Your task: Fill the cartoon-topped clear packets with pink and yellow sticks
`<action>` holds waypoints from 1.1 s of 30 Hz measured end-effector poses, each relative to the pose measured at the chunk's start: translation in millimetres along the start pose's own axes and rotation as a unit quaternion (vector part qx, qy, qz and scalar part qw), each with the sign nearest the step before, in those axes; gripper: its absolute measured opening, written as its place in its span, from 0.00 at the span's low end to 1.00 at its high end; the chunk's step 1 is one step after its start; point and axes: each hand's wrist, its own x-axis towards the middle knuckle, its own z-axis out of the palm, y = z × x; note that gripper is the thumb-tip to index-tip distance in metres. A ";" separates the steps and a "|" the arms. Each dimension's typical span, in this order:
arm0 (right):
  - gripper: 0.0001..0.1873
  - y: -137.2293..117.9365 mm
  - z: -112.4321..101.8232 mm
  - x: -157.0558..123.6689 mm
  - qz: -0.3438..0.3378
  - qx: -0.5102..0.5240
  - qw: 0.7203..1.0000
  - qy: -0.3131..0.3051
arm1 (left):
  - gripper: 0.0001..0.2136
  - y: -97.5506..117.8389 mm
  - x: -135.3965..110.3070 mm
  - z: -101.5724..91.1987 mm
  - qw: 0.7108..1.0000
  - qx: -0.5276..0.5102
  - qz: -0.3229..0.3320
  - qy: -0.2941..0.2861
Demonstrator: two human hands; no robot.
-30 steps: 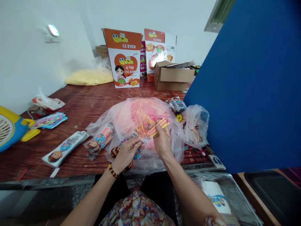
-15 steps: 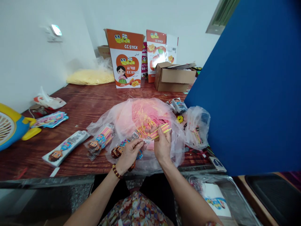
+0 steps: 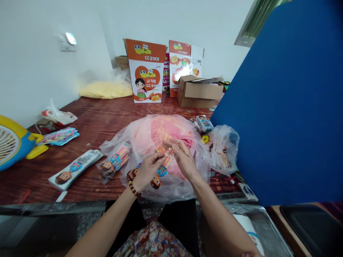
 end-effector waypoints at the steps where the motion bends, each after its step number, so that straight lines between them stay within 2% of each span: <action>1: 0.15 -2.2 -1.0 2.3 -0.006 0.011 1.000 -0.006 | 0.11 0.5 2.9 0.7 1.000 -0.006 0.001 0.005; 3: 0.17 -8.0 -2.2 4.8 -0.020 -0.018 0.999 -0.018 | 0.11 2.5 7.6 2.4 1.000 -0.024 0.000 0.016; 7: 0.19 -21.2 -7.5 5.7 -0.028 -0.164 0.983 -0.077 | 0.12 8.0 11.6 3.3 0.997 -0.075 -0.002 0.032; 9: 0.20 -24.7 -13.9 7.3 -0.027 -0.158 0.983 -0.094 | 0.12 10.5 11.3 1.5 0.995 -0.089 0.005 0.046; 12: 0.11 -23.3 -23.2 11.3 -0.028 -0.168 0.982 -0.085 | 0.12 14.5 9.2 -2.7 0.991 -0.116 0.013 0.062; 14: 0.07 -20.0 -25.0 13.4 -0.020 -0.197 0.977 -0.082 | 0.13 17.4 7.3 -5.6 0.989 -0.138 0.004 0.048; 17: 0.09 -16.0 -19.3 14.3 -0.003 -0.176 0.983 -0.058 | 0.15 19.9 3.5 -9.1 0.988 -0.153 -0.028 -0.003; 19: 0.09 -13.7 -13.7 14.2 0.009 -0.146 0.989 -0.039 | 0.14 19.7 0.8 -11.0 0.987 -0.157 -0.043 -0.015; 23: 0.10 -4.3 -7.4 12.6 0.058 -0.076 0.994 -0.047 | 0.14 18.6 -3.0 -14.0 0.986 -0.155 -0.056 0.024; 27: 0.11 9.9 -2.3 9.4 0.089 -0.059 0.992 -0.074 | 0.14 19.9 -4.3 -15.8 0.992 -0.112 -0.045 0.029; 30: 0.08 17.7 5.5 8.4 0.069 -0.075 0.994 -0.049 | 0.11 20.5 -5.2 -15.7 0.996 -0.075 -0.019 0.036; 33: 0.07 22.2 14.2 9.8 0.037 -0.081 0.996 -0.004 | 0.10 19.1 -6.8 -15.7 0.995 -0.081 0.011 0.048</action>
